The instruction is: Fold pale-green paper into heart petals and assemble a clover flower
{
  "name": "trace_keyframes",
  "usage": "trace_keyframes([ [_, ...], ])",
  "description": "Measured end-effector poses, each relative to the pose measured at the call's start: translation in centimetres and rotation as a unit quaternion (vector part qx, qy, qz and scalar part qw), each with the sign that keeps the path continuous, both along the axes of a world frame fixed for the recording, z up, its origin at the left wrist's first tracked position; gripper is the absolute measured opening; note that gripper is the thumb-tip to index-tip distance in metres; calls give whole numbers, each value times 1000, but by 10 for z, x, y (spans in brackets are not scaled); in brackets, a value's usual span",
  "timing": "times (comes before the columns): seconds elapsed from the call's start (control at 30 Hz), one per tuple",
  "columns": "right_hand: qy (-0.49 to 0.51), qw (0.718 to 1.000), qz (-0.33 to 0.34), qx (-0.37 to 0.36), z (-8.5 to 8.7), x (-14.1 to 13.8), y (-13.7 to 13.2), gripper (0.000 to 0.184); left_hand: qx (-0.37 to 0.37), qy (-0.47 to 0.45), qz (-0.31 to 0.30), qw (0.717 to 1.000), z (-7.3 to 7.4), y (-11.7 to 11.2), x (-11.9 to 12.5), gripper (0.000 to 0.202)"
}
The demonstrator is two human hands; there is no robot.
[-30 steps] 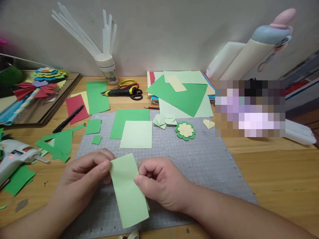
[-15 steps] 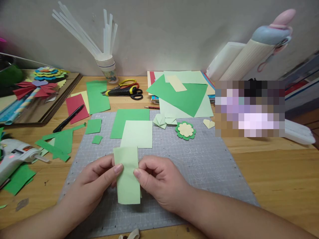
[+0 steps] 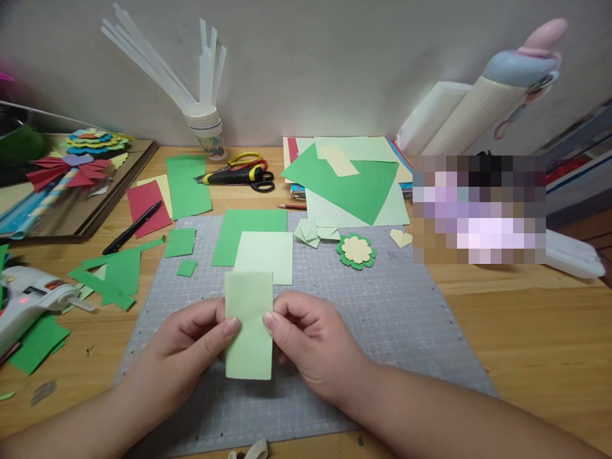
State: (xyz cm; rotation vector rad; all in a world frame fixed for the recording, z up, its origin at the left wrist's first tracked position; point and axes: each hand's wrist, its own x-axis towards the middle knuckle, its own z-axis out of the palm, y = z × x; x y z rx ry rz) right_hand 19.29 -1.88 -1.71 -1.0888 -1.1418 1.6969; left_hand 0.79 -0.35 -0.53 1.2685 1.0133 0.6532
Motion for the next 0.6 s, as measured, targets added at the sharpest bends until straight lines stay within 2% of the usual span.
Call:
trace_keyframes([
  [0.13,1,1000,-16,0,0,0,-1,33,4,45,19,999,-1,0,0,40],
  [0.33,13,999,-40,-20,-4,1,3,32,-7,35,-16,999,3,4,2,27],
  [0.6,15,998,-59,-21,-4,1,1,33,25,57,-20,998,3,-3,1,42],
])
